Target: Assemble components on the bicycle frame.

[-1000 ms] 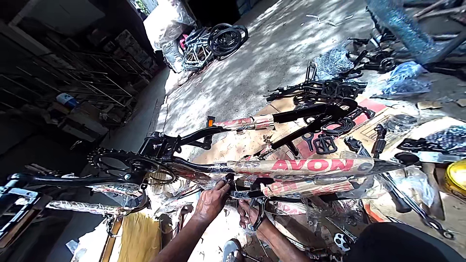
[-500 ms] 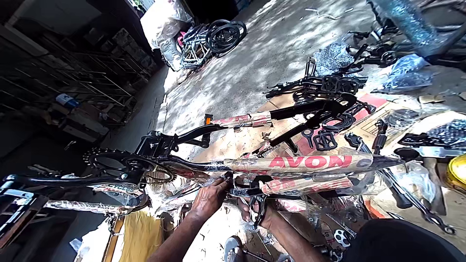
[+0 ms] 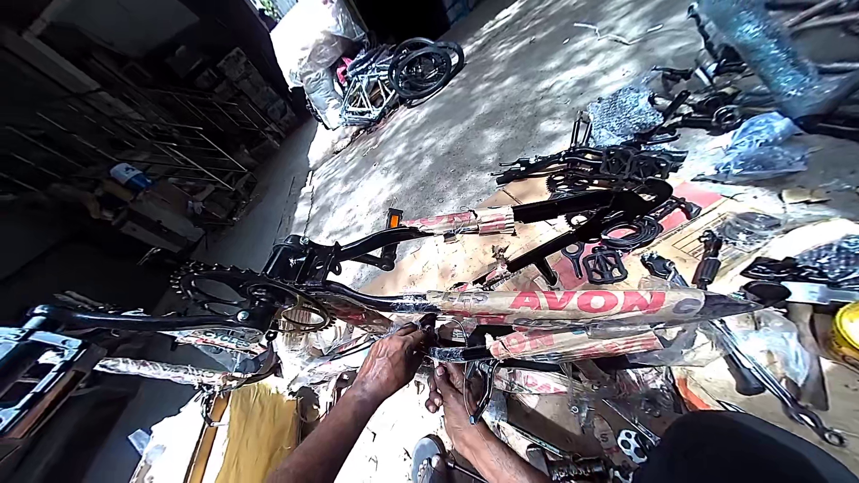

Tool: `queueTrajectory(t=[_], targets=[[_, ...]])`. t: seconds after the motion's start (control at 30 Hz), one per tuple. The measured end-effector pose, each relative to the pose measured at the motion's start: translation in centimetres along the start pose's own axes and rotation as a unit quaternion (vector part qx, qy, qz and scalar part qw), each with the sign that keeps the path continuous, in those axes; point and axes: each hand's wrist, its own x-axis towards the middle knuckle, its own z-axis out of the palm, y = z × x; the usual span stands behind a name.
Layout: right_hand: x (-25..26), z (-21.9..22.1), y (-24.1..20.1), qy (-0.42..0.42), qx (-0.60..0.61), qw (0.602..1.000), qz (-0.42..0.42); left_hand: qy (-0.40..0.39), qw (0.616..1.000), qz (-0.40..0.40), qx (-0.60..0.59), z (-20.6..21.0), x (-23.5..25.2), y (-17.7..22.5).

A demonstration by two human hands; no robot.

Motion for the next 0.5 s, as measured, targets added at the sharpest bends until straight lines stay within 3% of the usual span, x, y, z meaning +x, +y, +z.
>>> queueTrajectory(t=[0.07,0.27,0.5], targets=[[-0.4,0.9,0.3,0.035,0.034,0.999,-0.004,-0.003,1.000,0.006,-0.008,-0.3,0.0,0.1],[0.3,-0.1,1.7,-0.051,-0.036,0.995,-0.080,-0.024,0.998,0.025,-0.045,-1.2,0.2,-0.2],[0.9,-0.8,2.2,-0.104,-0.073,0.991,-0.051,-0.060,0.996,0.018,-0.065,-2.4,0.2,0.0]])
